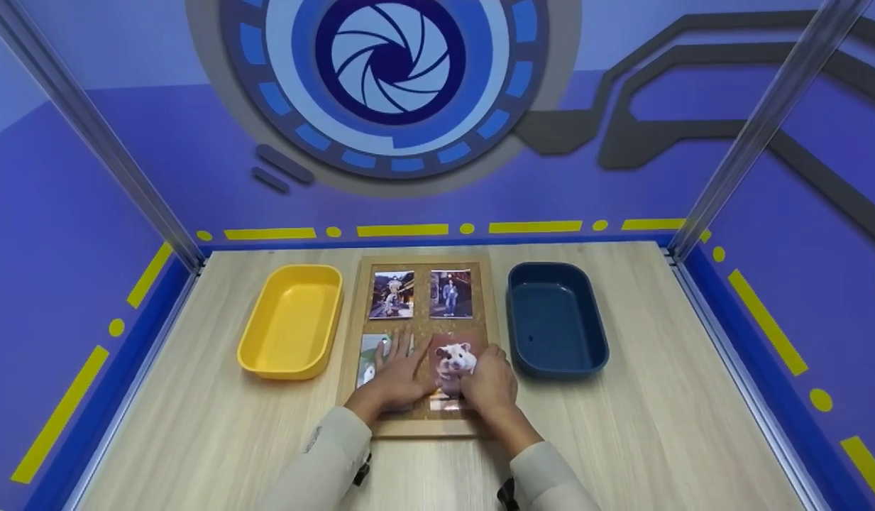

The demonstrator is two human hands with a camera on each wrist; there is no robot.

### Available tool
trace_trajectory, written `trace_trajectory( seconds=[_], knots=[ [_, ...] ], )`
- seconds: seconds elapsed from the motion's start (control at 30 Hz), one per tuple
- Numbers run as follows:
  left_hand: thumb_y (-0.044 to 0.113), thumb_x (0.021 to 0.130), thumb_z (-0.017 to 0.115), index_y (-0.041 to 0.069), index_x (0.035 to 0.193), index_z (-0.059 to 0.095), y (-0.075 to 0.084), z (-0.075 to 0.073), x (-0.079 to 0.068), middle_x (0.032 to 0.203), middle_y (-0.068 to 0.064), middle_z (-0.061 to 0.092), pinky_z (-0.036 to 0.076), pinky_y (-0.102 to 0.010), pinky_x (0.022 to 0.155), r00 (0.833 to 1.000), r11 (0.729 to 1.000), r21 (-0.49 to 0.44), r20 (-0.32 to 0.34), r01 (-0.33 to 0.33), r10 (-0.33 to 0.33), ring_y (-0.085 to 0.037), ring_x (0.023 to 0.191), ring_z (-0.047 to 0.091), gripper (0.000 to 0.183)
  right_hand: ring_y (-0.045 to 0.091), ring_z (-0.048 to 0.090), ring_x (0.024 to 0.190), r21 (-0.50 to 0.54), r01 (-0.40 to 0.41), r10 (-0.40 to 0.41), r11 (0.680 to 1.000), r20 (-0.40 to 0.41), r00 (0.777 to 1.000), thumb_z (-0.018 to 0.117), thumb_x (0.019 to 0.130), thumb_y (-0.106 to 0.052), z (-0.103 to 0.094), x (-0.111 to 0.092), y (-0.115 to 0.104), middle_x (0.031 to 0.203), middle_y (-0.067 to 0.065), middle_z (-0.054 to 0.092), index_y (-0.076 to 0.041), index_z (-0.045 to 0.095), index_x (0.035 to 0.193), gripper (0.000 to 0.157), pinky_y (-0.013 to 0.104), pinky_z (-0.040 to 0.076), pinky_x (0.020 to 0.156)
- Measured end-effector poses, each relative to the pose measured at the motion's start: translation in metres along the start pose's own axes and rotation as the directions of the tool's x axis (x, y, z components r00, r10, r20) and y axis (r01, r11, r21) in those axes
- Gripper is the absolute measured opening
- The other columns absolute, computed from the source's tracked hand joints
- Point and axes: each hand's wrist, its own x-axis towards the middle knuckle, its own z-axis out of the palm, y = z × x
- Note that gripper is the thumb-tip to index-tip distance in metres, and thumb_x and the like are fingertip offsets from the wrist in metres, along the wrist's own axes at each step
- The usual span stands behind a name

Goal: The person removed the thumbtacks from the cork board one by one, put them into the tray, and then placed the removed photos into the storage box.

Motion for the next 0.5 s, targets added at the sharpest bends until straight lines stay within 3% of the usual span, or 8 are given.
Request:
trace_trajectory(
  seconds=[0.17,0.27,0.5],
  knots=[
    [0.057,0.091,0.069,0.021,0.171,0.024,-0.002,-0.001,0.001,0.181,-0.018,-0.006,-0.012,-0.069,0.131,1.0,1.0,-0.027,-0.021,-0.01,0.01,-0.042,0.168,-0.011,0.099,0.025,0.06,0.079,0.085,0.078,-0.074,0.993,-0.054,0.996,0.075,0.092,-0.009,0.003,0.006,0.009,0.087,0.012,0.065,0.0,0.061,0.103,0.02,0.041,0.048,0.068],
    [0.053,0.091,0.071,0.019,0.171,0.025,-0.001,-0.003,0.0,0.181,-0.018,-0.004,-0.011,-0.069,0.132,1.0,0.999,-0.047,-0.025,-0.008,0.007,-0.042,0.168,-0.01,0.098,0.022,0.058,0.077,0.174,0.091,-0.085,0.98,-0.044,0.995,0.069,0.095,-0.005,0.005,0.011,0.011,0.084,0.009,0.064,-0.001,0.063,0.105,0.012,0.034,0.045,0.066],
    [0.056,0.093,0.067,0.018,0.171,0.024,-0.002,0.002,0.003,0.182,-0.014,-0.004,-0.01,-0.067,0.133,0.999,0.999,-0.049,-0.042,0.003,-0.005,-0.04,0.169,-0.009,0.097,0.013,0.054,0.068,0.331,0.098,-0.097,0.938,-0.021,0.995,0.069,0.095,-0.001,0.009,0.026,0.015,0.078,0.003,0.06,0.001,0.057,0.123,0.03,0.025,0.043,0.059]
  ],
)
